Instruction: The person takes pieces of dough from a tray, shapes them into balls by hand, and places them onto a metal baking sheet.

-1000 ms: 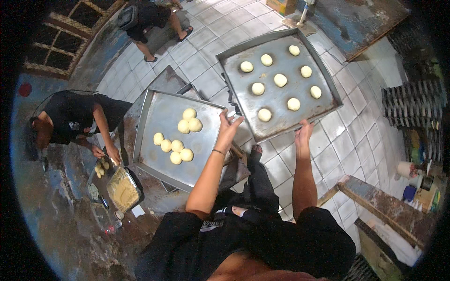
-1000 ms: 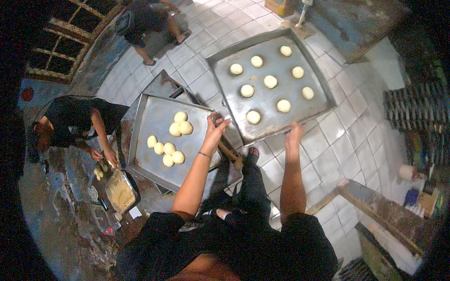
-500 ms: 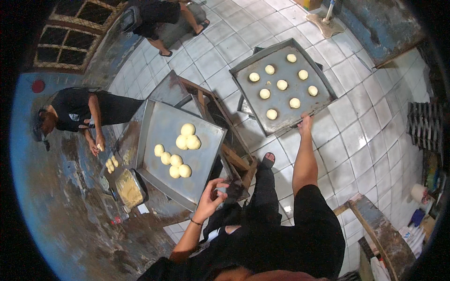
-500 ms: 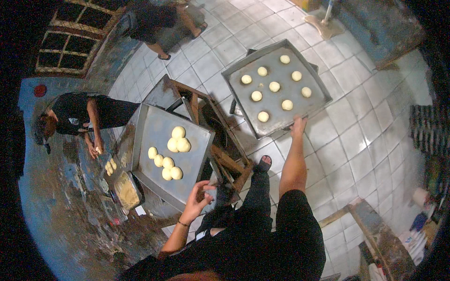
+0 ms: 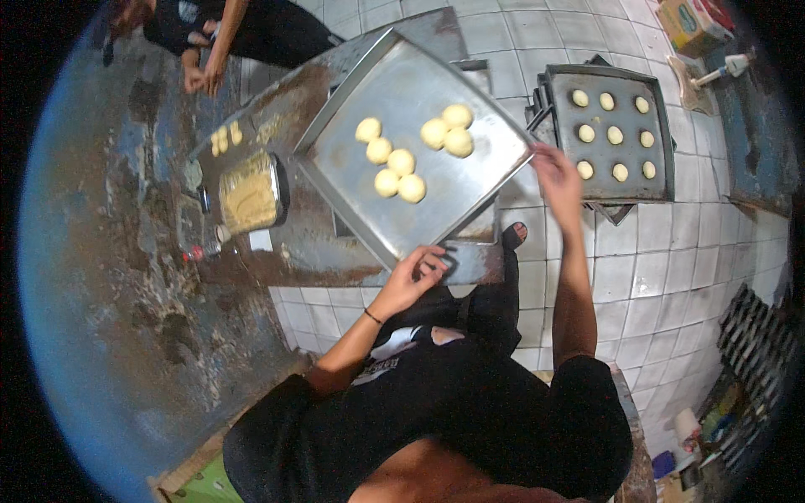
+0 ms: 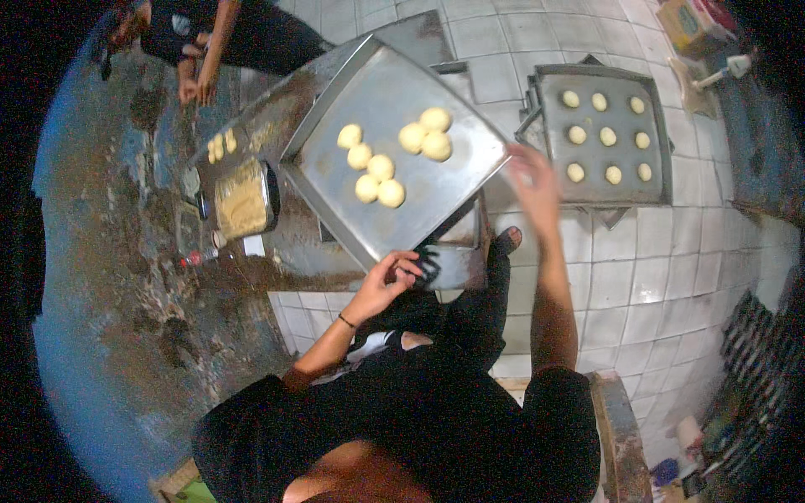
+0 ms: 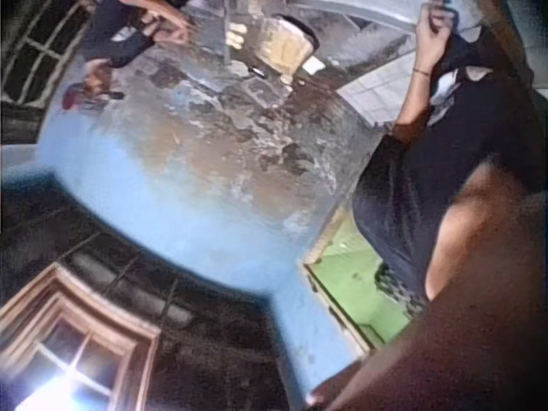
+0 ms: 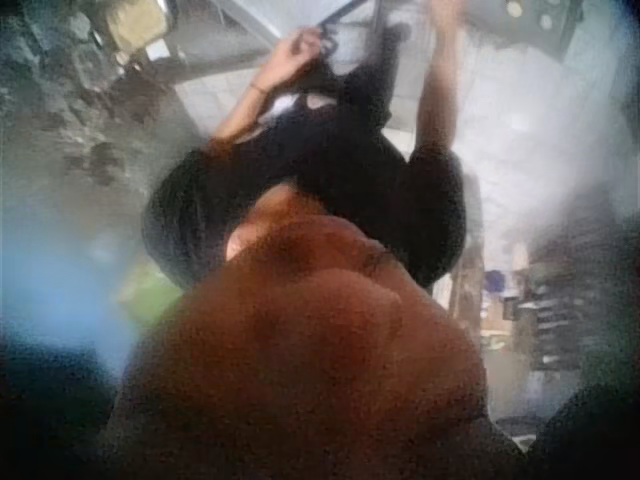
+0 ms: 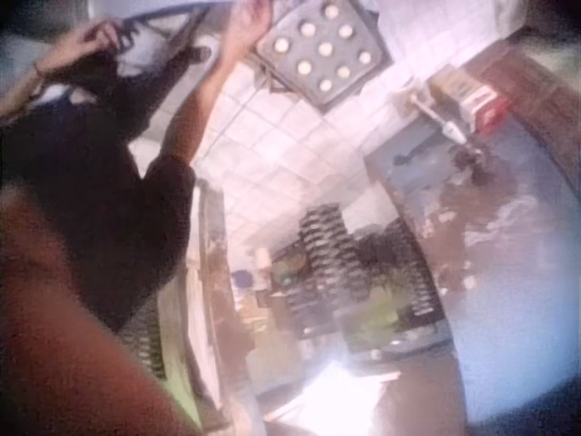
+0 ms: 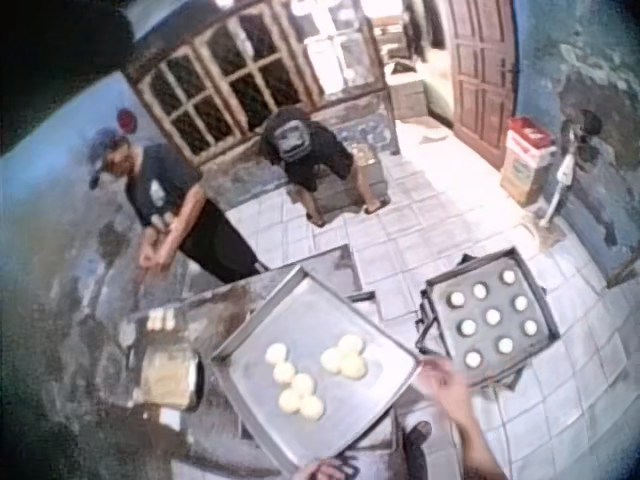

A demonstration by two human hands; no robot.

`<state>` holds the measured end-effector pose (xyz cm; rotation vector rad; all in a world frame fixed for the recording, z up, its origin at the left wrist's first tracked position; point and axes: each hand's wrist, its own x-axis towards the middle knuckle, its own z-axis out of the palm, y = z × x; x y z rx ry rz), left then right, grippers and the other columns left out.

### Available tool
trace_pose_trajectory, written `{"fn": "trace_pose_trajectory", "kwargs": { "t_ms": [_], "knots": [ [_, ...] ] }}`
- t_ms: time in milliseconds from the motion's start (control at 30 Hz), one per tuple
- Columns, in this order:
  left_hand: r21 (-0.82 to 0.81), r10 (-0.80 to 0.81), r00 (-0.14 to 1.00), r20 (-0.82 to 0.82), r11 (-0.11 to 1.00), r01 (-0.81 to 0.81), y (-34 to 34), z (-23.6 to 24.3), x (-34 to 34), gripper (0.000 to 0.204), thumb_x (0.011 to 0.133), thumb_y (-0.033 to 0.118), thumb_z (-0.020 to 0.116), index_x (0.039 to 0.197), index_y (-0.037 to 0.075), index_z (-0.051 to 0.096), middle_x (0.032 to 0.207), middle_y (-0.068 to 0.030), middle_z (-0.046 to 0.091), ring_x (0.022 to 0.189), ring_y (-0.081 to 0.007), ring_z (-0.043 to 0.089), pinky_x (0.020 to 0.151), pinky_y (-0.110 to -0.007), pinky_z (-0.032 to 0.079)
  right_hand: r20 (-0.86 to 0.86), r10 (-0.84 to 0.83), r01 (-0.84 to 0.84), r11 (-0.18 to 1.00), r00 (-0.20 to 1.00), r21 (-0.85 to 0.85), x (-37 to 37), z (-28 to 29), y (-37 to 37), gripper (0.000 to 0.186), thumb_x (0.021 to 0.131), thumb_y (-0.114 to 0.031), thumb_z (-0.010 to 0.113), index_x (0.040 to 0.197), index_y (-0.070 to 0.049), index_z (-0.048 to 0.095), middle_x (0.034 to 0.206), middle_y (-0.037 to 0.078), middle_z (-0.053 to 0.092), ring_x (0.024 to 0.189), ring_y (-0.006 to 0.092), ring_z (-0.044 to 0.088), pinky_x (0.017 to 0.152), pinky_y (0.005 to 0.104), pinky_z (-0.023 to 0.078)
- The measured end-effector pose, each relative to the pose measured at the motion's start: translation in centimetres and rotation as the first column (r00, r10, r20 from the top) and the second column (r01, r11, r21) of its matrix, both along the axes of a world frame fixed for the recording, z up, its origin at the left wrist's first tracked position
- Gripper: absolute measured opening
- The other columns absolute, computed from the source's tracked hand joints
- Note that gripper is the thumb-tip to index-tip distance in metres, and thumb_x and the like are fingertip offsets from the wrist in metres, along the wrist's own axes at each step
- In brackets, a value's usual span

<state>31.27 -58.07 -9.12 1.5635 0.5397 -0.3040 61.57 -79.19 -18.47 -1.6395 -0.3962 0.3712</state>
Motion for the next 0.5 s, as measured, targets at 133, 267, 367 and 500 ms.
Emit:
{"fn": "trace_pose_trajectory", "kwargs": {
  "t_ms": [133, 267, 367, 500],
  "knots": [
    [0.058, 0.050, 0.997, 0.061, 0.997, -0.053, 5.9, -0.4, -4.4, 0.034, 0.095, 0.002, 0.063, 0.129, 0.002, 0.060, 0.099, -0.0008, 0.070, 0.075, -0.0056, 0.057, 0.071, -0.023, 0.048, 0.309, 0.555, -0.446, 0.820, 0.773, -0.358, -9.5, 5.5, 13.7, 0.042, 0.085, -0.014, 0.076, 0.123, 0.000, 0.067, 0.117, 0.015, 0.068, 0.106, 0.0365, 0.067, 0.093, 0.0444, 0.055],
    [0.039, 0.092, 0.984, 0.150, 0.994, -0.099, 13.6, -1.1, -6.8, 0.032, 0.097, 0.001, 0.064, 0.129, 0.002, 0.059, 0.097, -0.0011, 0.069, 0.077, -0.0042, 0.057, 0.071, -0.021, 0.047, 0.528, 0.623, -0.257, 0.752, 0.577, -0.607, -14.7, 2.4, 20.2, 0.023, 0.085, -0.008, 0.065, 0.108, -0.004, 0.067, 0.107, 0.014, 0.068, 0.098, 0.0348, 0.068, 0.086, 0.0488, 0.055],
    [-0.087, 0.185, 0.967, 0.178, 0.981, -0.172, 18.8, -1.3, -9.1, 0.032, 0.098, 0.006, 0.067, 0.128, 0.001, 0.058, 0.099, -0.0038, 0.069, 0.083, -0.0058, 0.060, 0.073, -0.022, 0.049, 0.488, 0.660, -0.108, 0.650, 0.572, -0.752, -15.7, 0.2, 22.4, 0.019, 0.086, -0.007, 0.061, 0.105, -0.004, 0.066, 0.109, 0.015, 0.068, 0.097, 0.0354, 0.069, 0.083, 0.0499, 0.055],
    [-0.165, 0.223, 0.952, 0.211, 0.968, -0.190, 23.3, -1.6, -10.8, 0.035, 0.101, 0.015, 0.066, 0.132, 0.000, 0.055, 0.108, -0.0070, 0.068, 0.097, -0.0108, 0.062, 0.087, -0.027, 0.049, 0.111, 0.726, -0.253, 0.373, 0.678, -0.893, -14.5, 2.1, 24.4, 0.031, 0.083, -0.020, 0.071, 0.109, -0.005, 0.073, 0.103, 0.015, 0.075, 0.089, 0.0373, 0.072, 0.079, 0.0461, 0.058]
  ]
}}
